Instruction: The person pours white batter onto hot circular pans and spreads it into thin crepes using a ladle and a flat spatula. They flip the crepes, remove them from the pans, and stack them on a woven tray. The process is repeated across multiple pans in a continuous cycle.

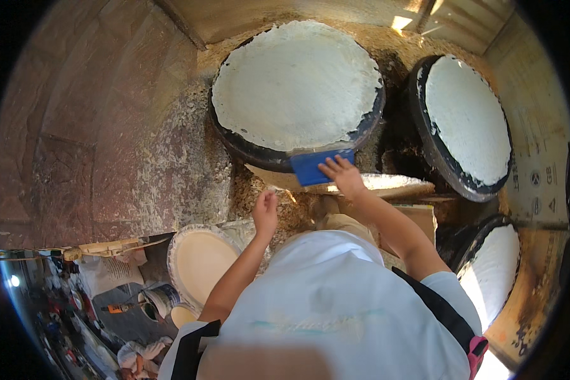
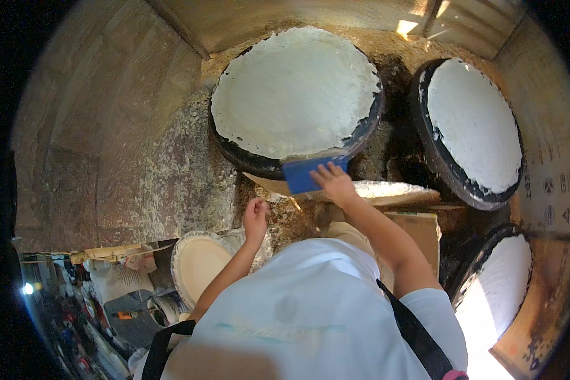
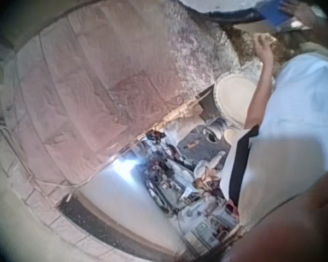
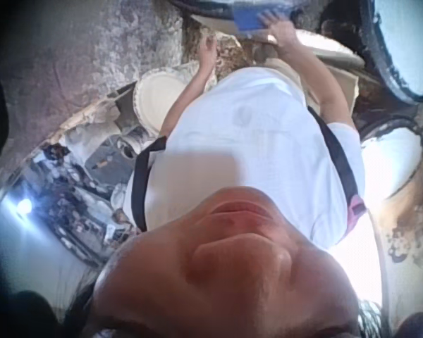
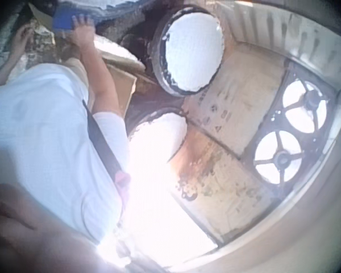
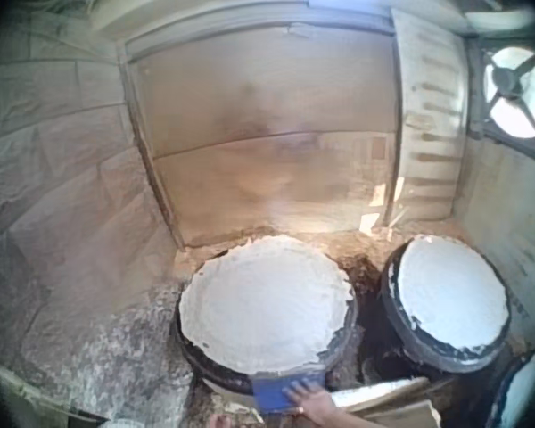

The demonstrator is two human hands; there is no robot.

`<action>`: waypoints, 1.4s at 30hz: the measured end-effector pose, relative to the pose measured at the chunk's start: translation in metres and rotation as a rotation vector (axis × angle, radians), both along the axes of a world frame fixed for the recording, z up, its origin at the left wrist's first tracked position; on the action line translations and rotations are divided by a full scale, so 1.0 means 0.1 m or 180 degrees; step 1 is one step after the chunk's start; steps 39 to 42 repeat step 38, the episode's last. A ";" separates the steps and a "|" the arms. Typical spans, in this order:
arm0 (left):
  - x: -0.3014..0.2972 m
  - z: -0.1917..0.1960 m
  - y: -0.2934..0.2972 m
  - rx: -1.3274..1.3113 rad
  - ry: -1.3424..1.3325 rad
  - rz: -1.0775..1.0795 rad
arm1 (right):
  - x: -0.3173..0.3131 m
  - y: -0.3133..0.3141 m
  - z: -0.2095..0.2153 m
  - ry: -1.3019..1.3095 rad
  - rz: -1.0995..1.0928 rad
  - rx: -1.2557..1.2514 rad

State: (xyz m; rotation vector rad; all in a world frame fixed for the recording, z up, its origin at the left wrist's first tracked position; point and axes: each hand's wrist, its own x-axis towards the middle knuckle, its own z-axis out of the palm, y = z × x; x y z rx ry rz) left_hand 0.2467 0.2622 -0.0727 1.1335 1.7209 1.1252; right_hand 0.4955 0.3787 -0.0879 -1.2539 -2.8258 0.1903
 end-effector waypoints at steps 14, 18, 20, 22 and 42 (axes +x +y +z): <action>0.83 0.26 2.49 0.0789 0.2398 -0.0311 | 0.78 0.55 0.52 0.0207 0.0698 -0.0225; 0.80 0.27 2.49 0.0871 0.2266 -0.0472 | -0.38 0.18 0.19 0.0237 0.0982 -0.0013; 0.82 0.35 2.52 0.0955 0.2292 -0.0745 | -0.73 0.44 0.10 -0.0390 0.0757 0.0148; 0.82 0.46 2.55 0.1420 0.2817 -0.0939 | -0.77 0.95 0.07 -0.0972 0.0267 0.0120; 0.74 0.55 2.57 0.1348 0.2555 -0.0393 | 0.94 2.32 -0.35 0.3679 -0.3378 -0.2123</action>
